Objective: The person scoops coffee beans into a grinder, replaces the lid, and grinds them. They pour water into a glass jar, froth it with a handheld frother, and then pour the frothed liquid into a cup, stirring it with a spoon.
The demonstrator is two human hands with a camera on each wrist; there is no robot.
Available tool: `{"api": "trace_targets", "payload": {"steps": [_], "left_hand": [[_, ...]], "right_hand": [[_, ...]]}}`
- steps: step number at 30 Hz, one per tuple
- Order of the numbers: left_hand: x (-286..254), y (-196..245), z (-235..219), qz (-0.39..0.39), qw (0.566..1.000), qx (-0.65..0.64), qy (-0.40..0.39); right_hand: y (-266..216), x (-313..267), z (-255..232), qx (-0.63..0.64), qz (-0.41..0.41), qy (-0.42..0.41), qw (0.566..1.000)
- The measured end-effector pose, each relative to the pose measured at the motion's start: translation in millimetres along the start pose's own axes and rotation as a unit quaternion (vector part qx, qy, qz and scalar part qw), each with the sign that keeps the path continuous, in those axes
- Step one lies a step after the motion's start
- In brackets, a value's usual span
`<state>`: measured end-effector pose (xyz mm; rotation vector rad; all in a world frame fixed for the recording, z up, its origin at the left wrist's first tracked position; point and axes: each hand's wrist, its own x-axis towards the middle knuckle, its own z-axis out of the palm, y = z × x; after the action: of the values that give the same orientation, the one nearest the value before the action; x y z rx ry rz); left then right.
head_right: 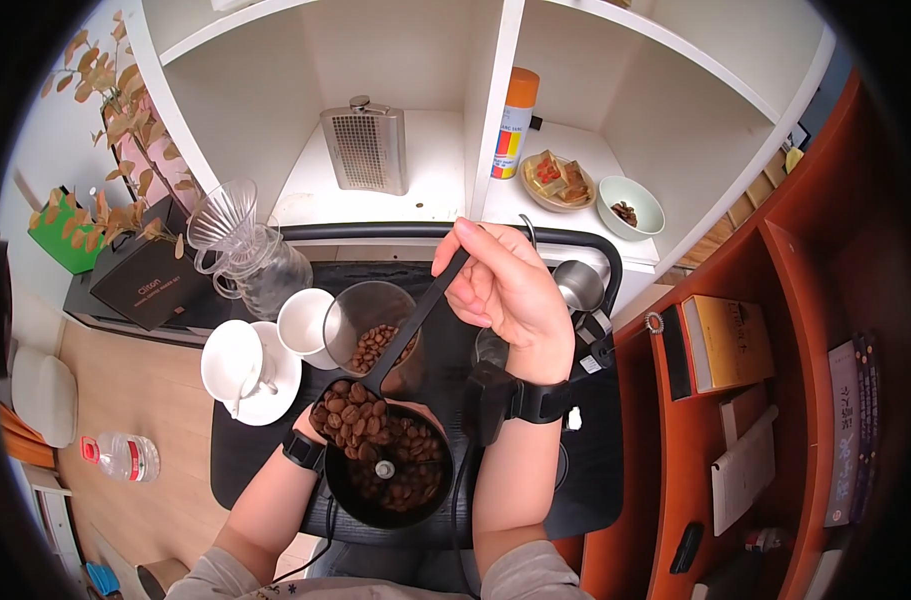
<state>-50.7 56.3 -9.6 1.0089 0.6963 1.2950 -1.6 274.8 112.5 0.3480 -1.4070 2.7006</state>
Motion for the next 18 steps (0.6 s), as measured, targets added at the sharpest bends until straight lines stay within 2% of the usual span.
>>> {"api": "trace_targets", "payload": {"steps": [8,18], "left_hand": [[-5,1,10,0.02,0.999,-0.023,0.017],[-4,11,17,0.044,0.997,-0.052,0.038]], "right_hand": [[0,-2,-2,-0.015,0.018,-0.01,1.0],[2,-4,-6,-0.02,-0.015,-0.053,0.998]]}}
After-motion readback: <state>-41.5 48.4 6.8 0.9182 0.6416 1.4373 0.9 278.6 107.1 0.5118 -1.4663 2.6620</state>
